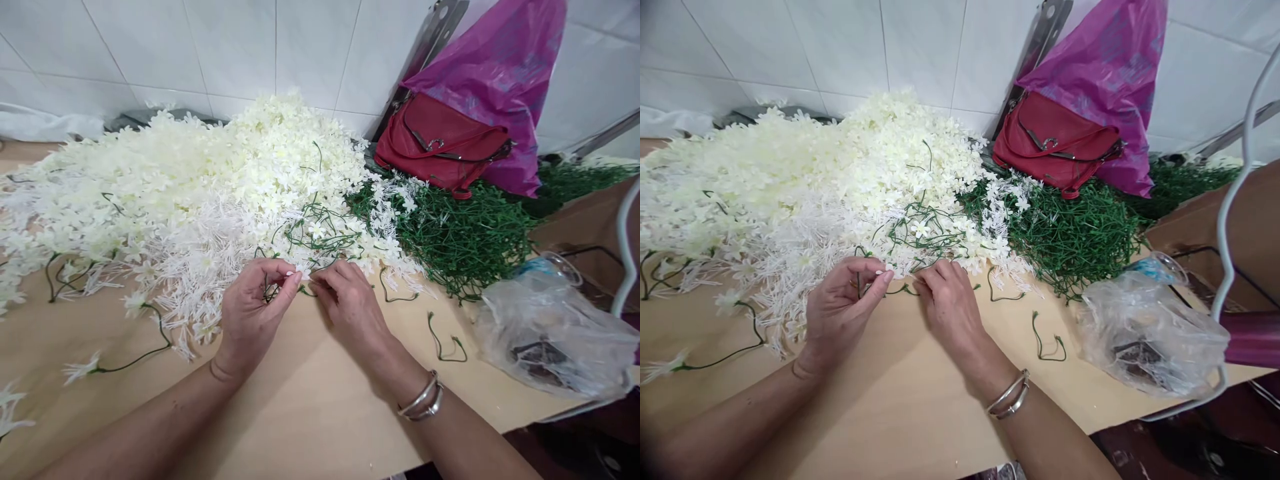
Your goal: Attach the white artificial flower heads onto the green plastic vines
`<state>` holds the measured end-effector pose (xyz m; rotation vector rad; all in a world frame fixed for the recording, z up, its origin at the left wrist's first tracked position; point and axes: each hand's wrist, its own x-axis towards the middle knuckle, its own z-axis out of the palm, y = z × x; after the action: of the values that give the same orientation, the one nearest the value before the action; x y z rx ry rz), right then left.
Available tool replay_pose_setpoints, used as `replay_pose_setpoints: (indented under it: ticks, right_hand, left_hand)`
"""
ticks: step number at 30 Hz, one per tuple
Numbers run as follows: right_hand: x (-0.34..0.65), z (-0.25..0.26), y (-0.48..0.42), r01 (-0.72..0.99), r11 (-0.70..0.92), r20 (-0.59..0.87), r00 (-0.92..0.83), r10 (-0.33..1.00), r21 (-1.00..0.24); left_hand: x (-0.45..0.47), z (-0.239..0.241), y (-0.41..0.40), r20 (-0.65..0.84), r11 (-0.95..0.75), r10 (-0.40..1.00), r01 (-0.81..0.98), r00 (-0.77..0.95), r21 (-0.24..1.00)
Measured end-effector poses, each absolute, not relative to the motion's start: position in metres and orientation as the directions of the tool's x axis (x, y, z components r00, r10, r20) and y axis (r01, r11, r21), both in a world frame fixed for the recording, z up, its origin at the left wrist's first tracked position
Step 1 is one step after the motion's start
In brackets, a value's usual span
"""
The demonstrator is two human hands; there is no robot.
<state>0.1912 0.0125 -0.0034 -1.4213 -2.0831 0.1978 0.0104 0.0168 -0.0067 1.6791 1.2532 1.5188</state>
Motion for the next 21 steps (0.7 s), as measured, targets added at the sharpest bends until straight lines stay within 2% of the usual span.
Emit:
replay_pose_setpoints:
  ticks: [2,4,6,8,11,13,15,17,21]
  right_hand:
    - [0.192,-0.004,0.013,0.822,0.42,0.393,-0.267,0.88,-0.384]
    - [0.195,-0.003,0.011,0.809,0.423,0.414,-0.25,0.875,-0.407]
    - [0.2,0.0,0.009,0.744,0.414,0.456,-0.165,0.874,-0.525]
    - [0.203,0.004,0.007,0.617,0.373,0.462,-0.017,0.887,-0.693]
    - [0.204,0.012,0.002,0.347,0.283,0.348,0.14,0.927,-0.894]
    - [0.201,0.017,-0.001,0.204,0.271,0.301,0.13,0.945,-0.941]
    - [0.196,0.021,-0.005,0.144,0.322,0.339,0.11,0.934,-0.936]
    - [0.191,0.022,-0.007,0.153,0.407,0.424,0.097,0.9,-0.9]
    - [0.186,0.016,-0.005,0.369,0.543,0.585,0.0,0.811,-0.754]
  left_hand:
    - [0.011,-0.009,0.017,0.382,-0.355,0.919,0.224,-0.094,0.908]
    - [0.012,-0.009,0.017,0.317,-0.295,0.942,0.183,-0.107,0.938]
    - [0.012,-0.008,0.017,0.267,-0.249,0.958,0.153,-0.109,0.956]
    - [0.013,-0.008,0.017,0.247,-0.231,0.963,0.141,-0.105,0.963]
    - [0.014,-0.007,0.016,0.225,-0.209,0.969,0.146,-0.102,0.967]
    - [0.015,-0.007,0.016,0.204,-0.188,0.974,0.149,-0.098,0.971]
    - [0.015,-0.006,0.016,0.193,-0.178,0.977,0.149,-0.089,0.973]
    - [0.015,-0.006,0.015,0.192,-0.18,0.979,0.153,-0.07,0.972]
    - [0.015,-0.005,0.013,0.203,-0.199,0.979,0.157,-0.007,0.967]
